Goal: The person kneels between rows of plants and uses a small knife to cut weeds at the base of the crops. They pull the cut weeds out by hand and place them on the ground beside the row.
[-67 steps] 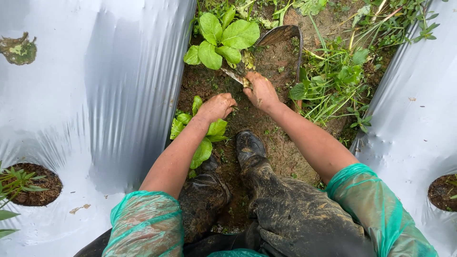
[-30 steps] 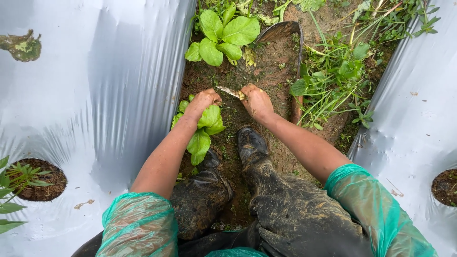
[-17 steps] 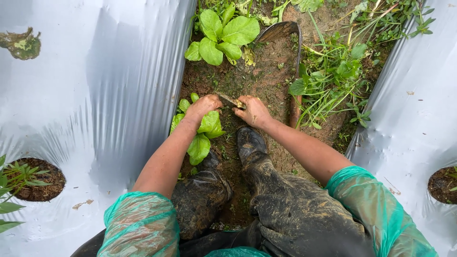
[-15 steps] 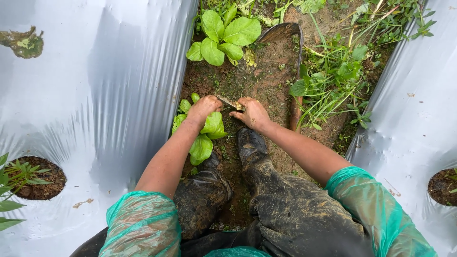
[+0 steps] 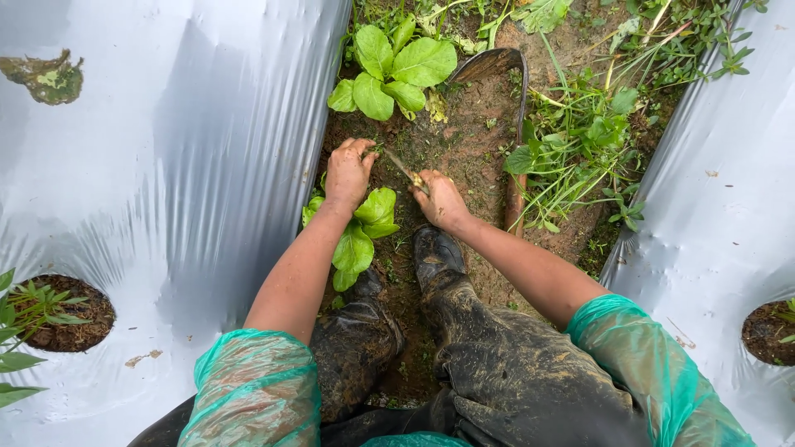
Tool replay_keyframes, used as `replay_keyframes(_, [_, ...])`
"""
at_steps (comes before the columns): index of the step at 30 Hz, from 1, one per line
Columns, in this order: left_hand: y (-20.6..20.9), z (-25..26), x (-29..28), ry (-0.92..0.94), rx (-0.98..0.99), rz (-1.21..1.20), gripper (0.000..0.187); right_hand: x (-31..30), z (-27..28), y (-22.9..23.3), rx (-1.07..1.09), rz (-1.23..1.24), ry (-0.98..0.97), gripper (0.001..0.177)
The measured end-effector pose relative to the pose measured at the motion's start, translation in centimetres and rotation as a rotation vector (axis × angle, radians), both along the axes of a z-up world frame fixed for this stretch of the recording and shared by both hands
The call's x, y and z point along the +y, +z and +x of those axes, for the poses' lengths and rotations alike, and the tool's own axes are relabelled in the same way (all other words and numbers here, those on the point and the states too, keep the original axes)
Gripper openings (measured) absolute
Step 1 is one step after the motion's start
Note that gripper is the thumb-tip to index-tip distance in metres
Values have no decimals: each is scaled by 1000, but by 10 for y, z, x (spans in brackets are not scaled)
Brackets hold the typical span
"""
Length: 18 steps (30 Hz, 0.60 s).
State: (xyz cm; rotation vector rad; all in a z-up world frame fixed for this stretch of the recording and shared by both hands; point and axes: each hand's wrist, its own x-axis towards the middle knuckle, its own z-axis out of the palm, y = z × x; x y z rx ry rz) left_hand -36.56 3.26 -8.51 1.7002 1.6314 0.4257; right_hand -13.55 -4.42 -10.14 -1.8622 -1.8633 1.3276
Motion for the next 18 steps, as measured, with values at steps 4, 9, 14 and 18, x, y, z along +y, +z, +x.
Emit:
replay_keyframes(4, [-23, 16, 8, -99, 146, 44, 28, 27, 8, 5, 29, 55, -120, 20])
replay_keyframes(9, [-25, 26, 10, -60, 129, 117, 11, 62, 3, 20, 62, 103, -182, 19])
replay_keyframes(14, [-13, 13, 17, 258, -135, 84, 6, 83, -17, 28, 150, 69, -207, 37])
replay_keyframes(18, [-9, 12, 10, 320, -143, 95, 7, 92, -28, 22, 102, 74, -171, 42])
